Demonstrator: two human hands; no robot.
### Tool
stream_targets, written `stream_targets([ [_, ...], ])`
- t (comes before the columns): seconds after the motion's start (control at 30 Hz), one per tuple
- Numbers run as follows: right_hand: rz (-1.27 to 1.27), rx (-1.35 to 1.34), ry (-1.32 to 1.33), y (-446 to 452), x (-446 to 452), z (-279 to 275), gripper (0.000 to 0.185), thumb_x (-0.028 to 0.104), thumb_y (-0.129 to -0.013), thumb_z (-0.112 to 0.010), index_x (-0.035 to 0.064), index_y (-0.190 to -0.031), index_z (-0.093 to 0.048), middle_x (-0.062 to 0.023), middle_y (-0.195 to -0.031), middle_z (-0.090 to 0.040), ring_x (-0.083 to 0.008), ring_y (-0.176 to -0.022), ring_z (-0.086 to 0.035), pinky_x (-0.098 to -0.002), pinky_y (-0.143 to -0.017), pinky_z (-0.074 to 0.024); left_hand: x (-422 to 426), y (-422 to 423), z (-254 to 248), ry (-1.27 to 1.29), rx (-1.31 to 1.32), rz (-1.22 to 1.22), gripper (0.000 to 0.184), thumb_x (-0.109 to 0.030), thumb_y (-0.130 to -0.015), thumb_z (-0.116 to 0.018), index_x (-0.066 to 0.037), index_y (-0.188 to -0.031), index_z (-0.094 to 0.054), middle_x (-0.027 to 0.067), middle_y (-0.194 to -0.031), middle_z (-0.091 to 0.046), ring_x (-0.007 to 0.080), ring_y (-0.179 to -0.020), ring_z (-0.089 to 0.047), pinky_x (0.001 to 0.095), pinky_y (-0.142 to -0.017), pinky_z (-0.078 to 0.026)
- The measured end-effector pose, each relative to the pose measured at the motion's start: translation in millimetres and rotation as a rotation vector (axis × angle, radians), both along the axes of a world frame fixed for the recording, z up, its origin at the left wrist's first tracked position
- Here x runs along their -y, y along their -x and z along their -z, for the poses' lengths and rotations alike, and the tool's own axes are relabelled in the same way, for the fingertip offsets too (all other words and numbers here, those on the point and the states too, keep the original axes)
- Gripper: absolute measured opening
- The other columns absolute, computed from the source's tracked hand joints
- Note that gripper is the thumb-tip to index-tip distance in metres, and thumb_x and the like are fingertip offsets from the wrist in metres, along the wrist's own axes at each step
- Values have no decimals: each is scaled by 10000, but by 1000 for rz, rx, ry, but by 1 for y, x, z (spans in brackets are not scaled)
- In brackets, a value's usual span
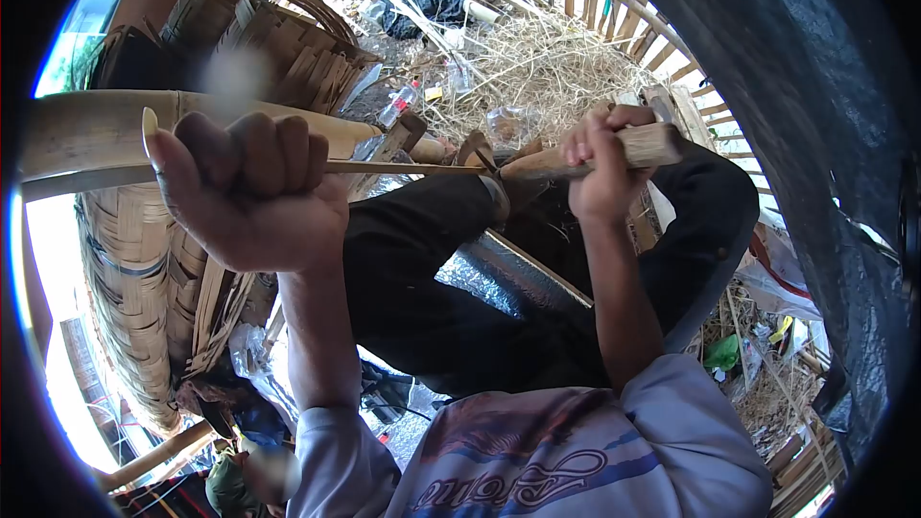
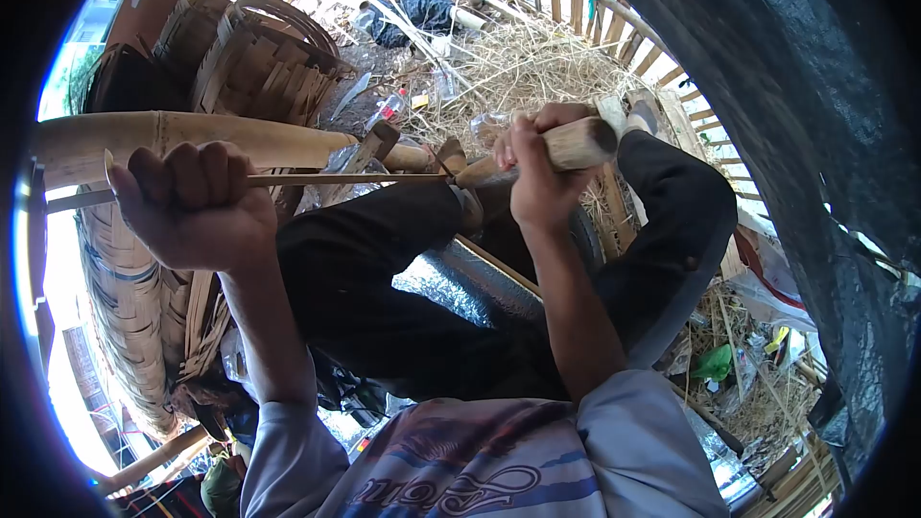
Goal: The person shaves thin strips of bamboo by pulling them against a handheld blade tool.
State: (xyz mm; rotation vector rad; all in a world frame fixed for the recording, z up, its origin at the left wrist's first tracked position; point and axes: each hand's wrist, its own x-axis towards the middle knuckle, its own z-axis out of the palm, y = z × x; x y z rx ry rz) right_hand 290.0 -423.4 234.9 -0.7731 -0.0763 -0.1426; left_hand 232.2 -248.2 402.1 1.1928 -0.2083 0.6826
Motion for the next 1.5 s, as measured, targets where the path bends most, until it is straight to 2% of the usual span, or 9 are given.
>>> stream_targets([
  [0.2,-15,1,288,-1,-8,91,151,-44,-843,-576,61,-782,-486,7,-655,-499,-49,-524,-506,-208,-453,-408,-1,-3,-2,-44,-2,-37,441,-369,-1005,-308,-185,-617,-206,-48,-478,-125,65,-418,-53,254,-359,-82],
  [0.37,15,-6,-63,0,0,31,181,-73,-821,-561,67,-840,-448,-15,-690,-466,-73,-529,-493,-221,-448,-396,-2,0,-1,-1,-18,0,441,-369,-1005,-306,-186,-617,-204,-48,-483,-118,63,-418,-57,249,-358,-79],
  [0.47,-19,209,431,0,-18,93,179,-46,-818,-592,67,-859,-460,-7,-661,-489,-71,-501,-483,-227,-458,-424,-3,-3,-2,19,-9,31,438,-370,-1004,-306,-188,-618,-204,-50,-484,-119,62,-421,-67,244,-359,-81],
  [0.7,15,-118,-57,-17,7,75,187,-63,-831,-566,75,-887,-453,-14,-633,-487,-88,-483,-479,-230,-466,-420,-6,-1,-2,-4,-32,16,436,-372,-1002,-311,-188,-620,-209,-51,-484,-119,61,-424,-74,241,-362,-88],
  [0.83,-66,-43,346,-6,-12,137,166,-47,-823,-583,75,-820,-471,-12,-606,-487,-88,-500,-501,-230,-470,-419,-3,-5,-3,-21,-27,31,430,-364,-1001,-316,-189,-621,-216,-52,-483,-123,60,-426,-73,242,-362,-89],
  [1.1,0,-104,54,-7,3,108,162,-41,-818,-574,81,-858,-474,-22,-635,-491,-109,-517,-490,-261,-506,-433,-4,-5,-3,-12,-28,8,425,-340,-995,-348,-190,-620,-217,-54,-482,-126,57,-427,-70,243,-364,-82],
  [1.23,-5,-94,306,-23,-5,146,142,-31,-828,-552,69,-851,-453,-19,-628,-474,-107,-528,-487,-258,-514,-428,3,-8,-3,-23,-28,-45,430,-329,-992,-358,-192,-611,-214,-59,-478,-126,55,-424,-62,239,-361,-82],
  [1.4,-1,-136,-34,-19,6,99,128,-33,-816,-565,57,-830,-475,-30,-661,-503,-99,-513,-494,-248,-490,-415,0,-7,-5,-23,-40,-41,435,-331,-990,-365,-193,-607,-213,-61,-478,-123,56,-424,-59,239,-361,-89],
  [1.5,-24,-24,184,-8,-5,126,129,-36,-811,-566,56,-839,-481,-27,-662,-508,-95,-527,-512,-238,-488,-421,0,-5,-3,-17,-54,-49,438,-332,-987,-375,-194,-604,-213,-62,-479,-122,55,-424,-62,237,-361,-90],
])
